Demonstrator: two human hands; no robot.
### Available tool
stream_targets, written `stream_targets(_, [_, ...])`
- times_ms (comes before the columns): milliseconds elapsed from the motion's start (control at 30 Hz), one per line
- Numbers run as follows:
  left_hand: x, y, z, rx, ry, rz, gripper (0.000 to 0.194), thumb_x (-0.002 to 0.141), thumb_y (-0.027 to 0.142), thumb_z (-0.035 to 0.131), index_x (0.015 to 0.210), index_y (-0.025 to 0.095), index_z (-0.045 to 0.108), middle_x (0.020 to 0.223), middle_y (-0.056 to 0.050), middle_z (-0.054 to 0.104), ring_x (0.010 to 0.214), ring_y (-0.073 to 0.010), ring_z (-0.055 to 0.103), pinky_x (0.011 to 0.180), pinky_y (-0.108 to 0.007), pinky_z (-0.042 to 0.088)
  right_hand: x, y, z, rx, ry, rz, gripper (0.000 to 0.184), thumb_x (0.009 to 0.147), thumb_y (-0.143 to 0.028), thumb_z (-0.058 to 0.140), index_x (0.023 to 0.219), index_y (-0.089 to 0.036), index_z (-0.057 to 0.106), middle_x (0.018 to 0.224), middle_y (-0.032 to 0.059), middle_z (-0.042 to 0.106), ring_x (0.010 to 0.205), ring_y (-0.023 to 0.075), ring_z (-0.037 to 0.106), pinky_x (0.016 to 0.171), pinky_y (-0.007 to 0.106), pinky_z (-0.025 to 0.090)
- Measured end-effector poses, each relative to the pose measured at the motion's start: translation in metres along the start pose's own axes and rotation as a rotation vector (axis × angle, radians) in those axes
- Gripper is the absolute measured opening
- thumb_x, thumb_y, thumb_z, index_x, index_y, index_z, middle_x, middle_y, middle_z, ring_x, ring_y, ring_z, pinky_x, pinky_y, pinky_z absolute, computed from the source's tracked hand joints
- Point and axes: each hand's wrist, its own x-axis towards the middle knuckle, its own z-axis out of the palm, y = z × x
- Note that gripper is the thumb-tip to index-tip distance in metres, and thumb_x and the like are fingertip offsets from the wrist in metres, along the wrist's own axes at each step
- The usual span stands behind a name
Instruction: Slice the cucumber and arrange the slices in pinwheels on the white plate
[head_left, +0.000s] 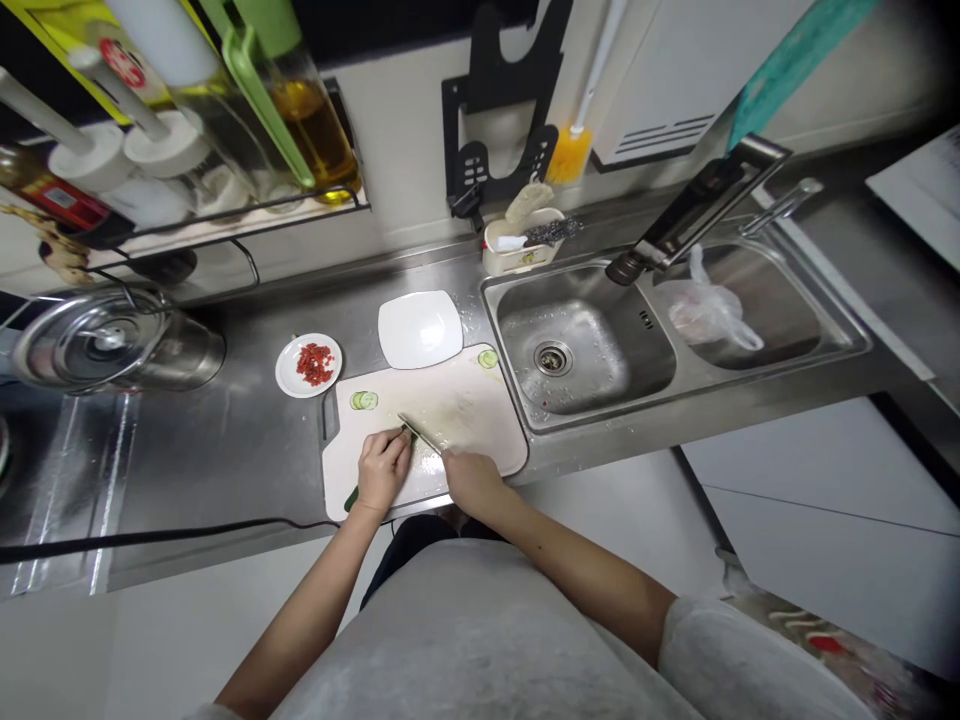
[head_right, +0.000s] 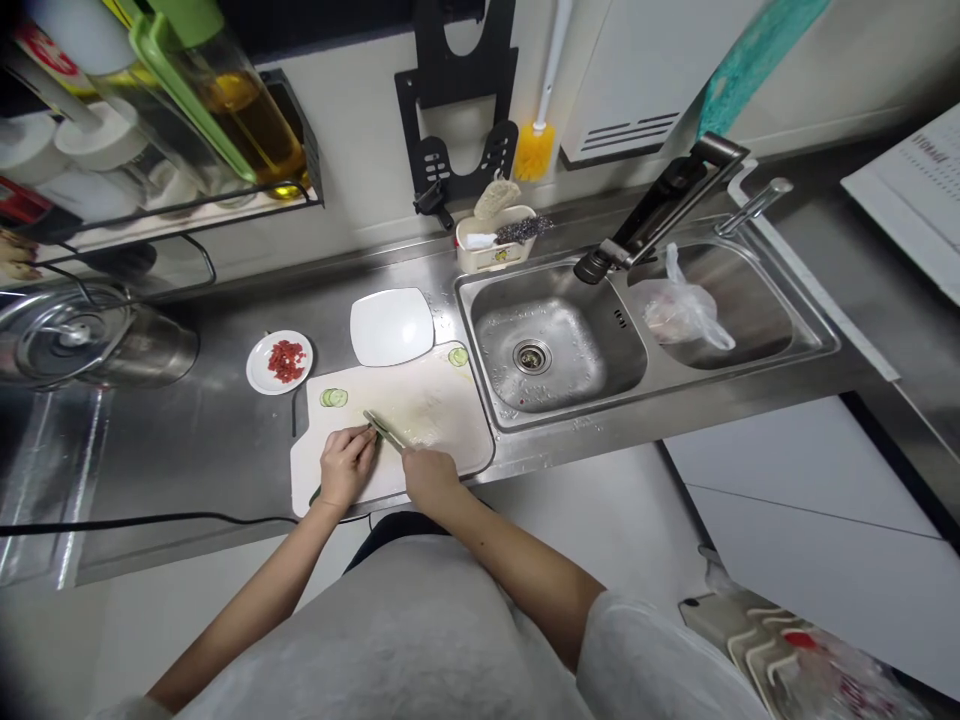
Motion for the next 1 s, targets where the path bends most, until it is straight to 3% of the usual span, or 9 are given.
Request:
stream_targets(267, [-0.001, 0.002, 0.002, -0.003, -0.003, 0.004, 0.022, 0.092, 0.023, 0.051, 0.106, 0.021, 0.069, 0.097, -0.007, 0.068, 0.092, -0.0184, 0.058, 0.084, -0.033, 0.049, 0.007, 0.003, 0.011, -0.001, 0.071, -0.031, 0.033, 0.086, -0.005, 0.041, 0.111, -0.012, 0.062, 0.097, 0.0158, 0.071, 0.098, 0.0248, 0.068, 0.078, 0.031, 0.05])
stream_targets(700, [-0.001, 0.008, 0.011, -0.049, 0.087, 0.021, 0.025, 0.094, 0.027, 0.046, 0.107, 0.023, 0.066, 0.095, -0.006, 0.068, 0.089, -0.0192, 0.061, 0.081, -0.033, 0.052, 0.013, 0.015, 0.023, -0.007, 0.174, 0.044, 0.032, 0.086, -0.008, 0.043, 0.108, -0.012, 0.066, 0.1, 0.0167, 0.071, 0.099, 0.0289, 0.068, 0.08, 0.036, 0.051])
stream_targets(833, [-0.001, 0.007, 0.015, -0.1, 0.039, -0.048, 0.027, 0.094, 0.034, 0.042, 0.106, 0.025, 0.066, 0.098, -0.006, 0.068, 0.09, -0.0207, 0.062, 0.084, -0.035, 0.051, 0.021, 0.019, 0.032, -0.031, 0.219, 0.061, 0.032, 0.086, -0.009, 0.044, 0.109, -0.013, 0.067, 0.1, 0.017, 0.071, 0.097, 0.0284, 0.069, 0.08, 0.037, 0.052])
stream_targets(1000, [0.005, 0.01, 0.015, -0.131, -0.059, -0.253, 0.034, 0.093, 0.044, 0.038, 0.107, 0.031, 0.065, 0.104, -0.004, 0.069, 0.098, -0.0234, 0.061, 0.088, -0.037, 0.05, 0.036, 0.021, 0.038, -0.033, 0.229, 0.13, 0.03, 0.086, -0.01, 0.049, 0.104, -0.022, 0.069, 0.098, 0.0119, 0.072, 0.093, 0.0287, 0.07, 0.072, 0.038, 0.054])
